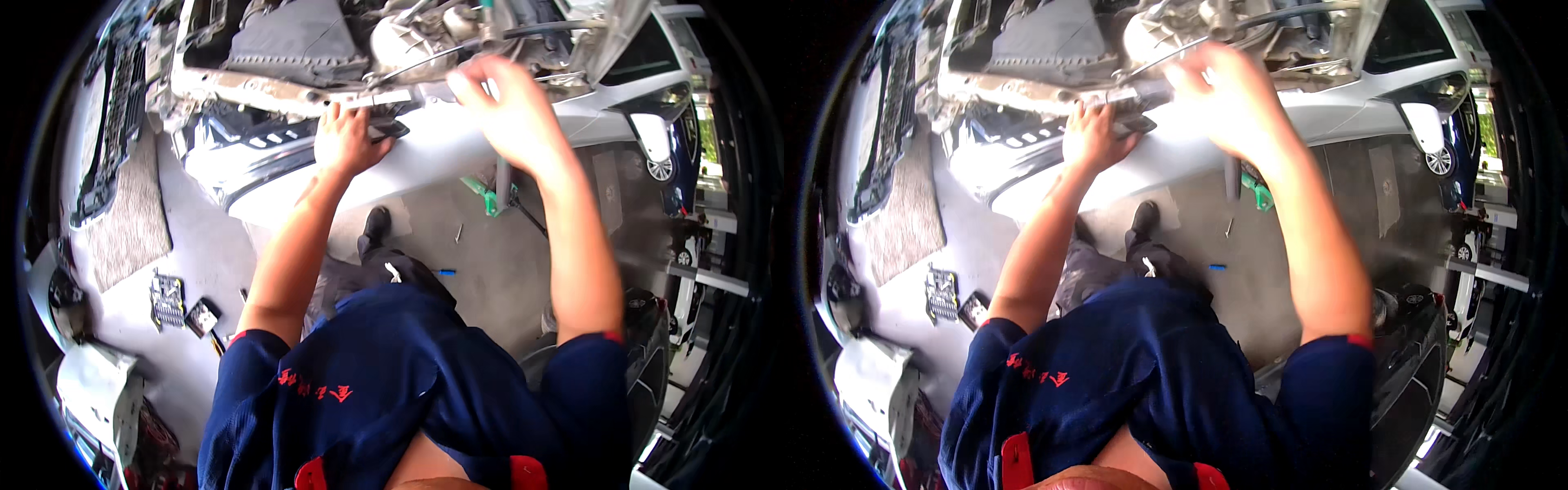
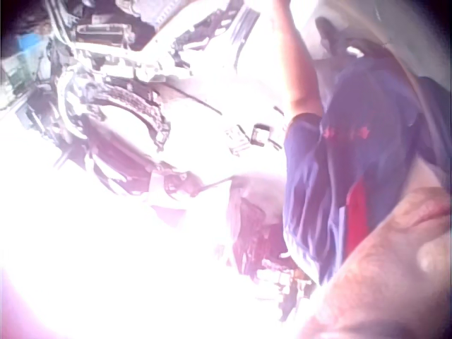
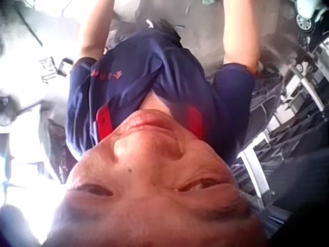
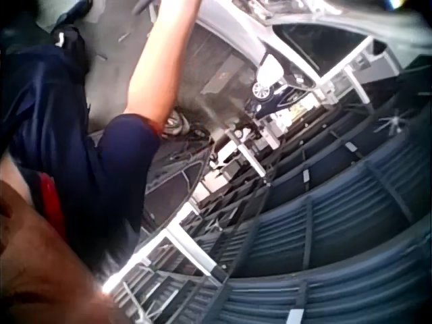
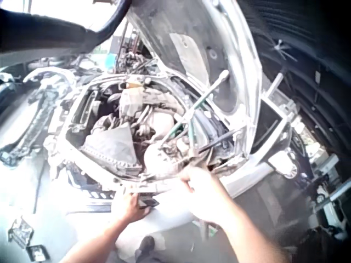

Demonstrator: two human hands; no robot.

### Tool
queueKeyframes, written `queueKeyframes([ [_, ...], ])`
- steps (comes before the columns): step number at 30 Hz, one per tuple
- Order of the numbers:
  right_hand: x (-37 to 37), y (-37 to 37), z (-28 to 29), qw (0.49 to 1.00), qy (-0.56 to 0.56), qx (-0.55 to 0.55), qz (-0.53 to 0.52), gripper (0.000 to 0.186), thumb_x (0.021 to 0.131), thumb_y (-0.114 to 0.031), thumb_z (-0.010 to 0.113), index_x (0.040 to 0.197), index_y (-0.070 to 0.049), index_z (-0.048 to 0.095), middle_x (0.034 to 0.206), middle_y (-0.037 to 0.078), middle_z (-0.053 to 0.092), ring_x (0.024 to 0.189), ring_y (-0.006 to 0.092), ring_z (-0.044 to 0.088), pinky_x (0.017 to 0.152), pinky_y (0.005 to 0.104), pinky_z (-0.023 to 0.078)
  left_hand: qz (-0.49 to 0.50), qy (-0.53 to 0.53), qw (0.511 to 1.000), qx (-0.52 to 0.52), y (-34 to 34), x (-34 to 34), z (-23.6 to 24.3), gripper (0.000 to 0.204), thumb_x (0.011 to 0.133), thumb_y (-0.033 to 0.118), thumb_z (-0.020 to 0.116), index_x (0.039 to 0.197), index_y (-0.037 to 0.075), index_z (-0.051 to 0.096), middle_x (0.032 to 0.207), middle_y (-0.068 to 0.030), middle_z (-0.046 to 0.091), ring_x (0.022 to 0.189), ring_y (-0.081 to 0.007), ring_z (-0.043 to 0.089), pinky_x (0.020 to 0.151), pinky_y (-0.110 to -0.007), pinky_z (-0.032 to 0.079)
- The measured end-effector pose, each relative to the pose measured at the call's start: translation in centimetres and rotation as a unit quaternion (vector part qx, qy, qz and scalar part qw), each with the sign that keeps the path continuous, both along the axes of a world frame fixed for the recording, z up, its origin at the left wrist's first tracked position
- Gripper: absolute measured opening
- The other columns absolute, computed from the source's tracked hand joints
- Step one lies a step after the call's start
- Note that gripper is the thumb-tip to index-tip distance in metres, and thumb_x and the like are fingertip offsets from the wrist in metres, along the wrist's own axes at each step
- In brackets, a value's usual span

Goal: The person loosens screws near a car headlight using a socket driver, adjusts the headlight and fender by hand, closes the car hood, and presses along the fender and headlight edges to align the panels.

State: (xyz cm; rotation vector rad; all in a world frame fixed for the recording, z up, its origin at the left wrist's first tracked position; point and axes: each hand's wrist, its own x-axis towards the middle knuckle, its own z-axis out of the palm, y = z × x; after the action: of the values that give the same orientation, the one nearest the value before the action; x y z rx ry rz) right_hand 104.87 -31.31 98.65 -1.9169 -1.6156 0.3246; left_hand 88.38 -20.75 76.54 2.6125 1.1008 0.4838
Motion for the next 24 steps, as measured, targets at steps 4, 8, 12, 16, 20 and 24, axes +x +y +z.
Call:
queueKeyframes([
  [4,6.6,-13.1,-3.8,0.834,0.496,-0.110,-0.212,0.028,0.106,-0.028,0.070,0.121,-0.004,0.067,0.094,0.010,0.069,0.064,0.0029,0.049,0.050,0.0183,0.036,0.001,0.041,0.999,-0.007,-0.4,0.5,1.8,0.077,0.078,0.060,0.080,0.130,0.005,0.066,0.127,-0.0152,0.058,0.126,-0.0334,0.052,0.109,-0.044,0.043],
  [8,14.5,-18.2,-6.8,0.736,0.596,0.006,-0.322,0.021,0.103,-0.021,0.073,0.107,-0.003,0.064,0.090,0.008,0.068,0.063,0.0040,0.052,0.050,0.0192,0.039,0.000,-0.003,1.000,-0.008,-0.6,0.5,1.6,0.066,0.079,0.052,0.084,0.119,0.003,0.067,0.124,-0.0182,0.056,0.123,-0.0384,0.053,0.104,-0.049,0.048],
  [12,24.1,-13.3,-10.7,0.725,0.612,0.064,-0.310,0.022,0.103,-0.022,0.072,0.103,-0.002,0.064,0.083,0.004,0.066,0.062,0.0104,0.059,0.054,0.0250,0.045,0.005,0.016,1.000,-0.003,-0.6,0.4,1.6,0.068,0.077,0.052,0.083,0.119,0.003,0.066,0.125,-0.0186,0.055,0.122,-0.0367,0.053,0.104,-0.048,0.048],
  [16,29.5,-1.9,-13.9,0.656,0.649,0.169,-0.347,0.019,0.105,-0.026,0.071,0.100,-0.009,0.066,0.077,0.005,0.064,0.067,0.0188,0.063,0.066,0.0355,0.051,0.006,0.016,1.000,0.013,-0.9,1.1,1.8,0.063,0.075,0.051,0.084,0.111,0.003,0.064,0.119,-0.0170,0.055,0.118,-0.0366,0.054,0.098,-0.049,0.051],
  [20,31.5,6.3,-14.6,0.725,0.491,0.115,-0.469,0.038,0.104,-0.037,0.070,0.102,0.000,0.067,0.078,0.010,0.069,0.059,0.0234,0.059,0.062,0.0378,0.053,0.006,0.010,0.999,0.032,-1.2,1.0,1.6,0.062,0.074,0.049,0.085,0.111,0.003,0.065,0.115,-0.0172,0.057,0.113,-0.0373,0.056,0.095,-0.048,0.051],
  [24,34.8,8.8,-16.5,0.764,0.266,0.119,-0.576,0.053,0.101,-0.040,0.067,0.118,0.010,0.067,0.119,0.026,0.075,0.109,0.0388,0.074,0.094,0.0438,0.058,-0.011,-0.017,0.998,0.051,-1.1,2.6,2.5,0.061,0.072,0.047,0.086,0.110,0.004,0.066,0.111,-0.0179,0.059,0.109,-0.0380,0.057,0.094,-0.048,0.051],
])
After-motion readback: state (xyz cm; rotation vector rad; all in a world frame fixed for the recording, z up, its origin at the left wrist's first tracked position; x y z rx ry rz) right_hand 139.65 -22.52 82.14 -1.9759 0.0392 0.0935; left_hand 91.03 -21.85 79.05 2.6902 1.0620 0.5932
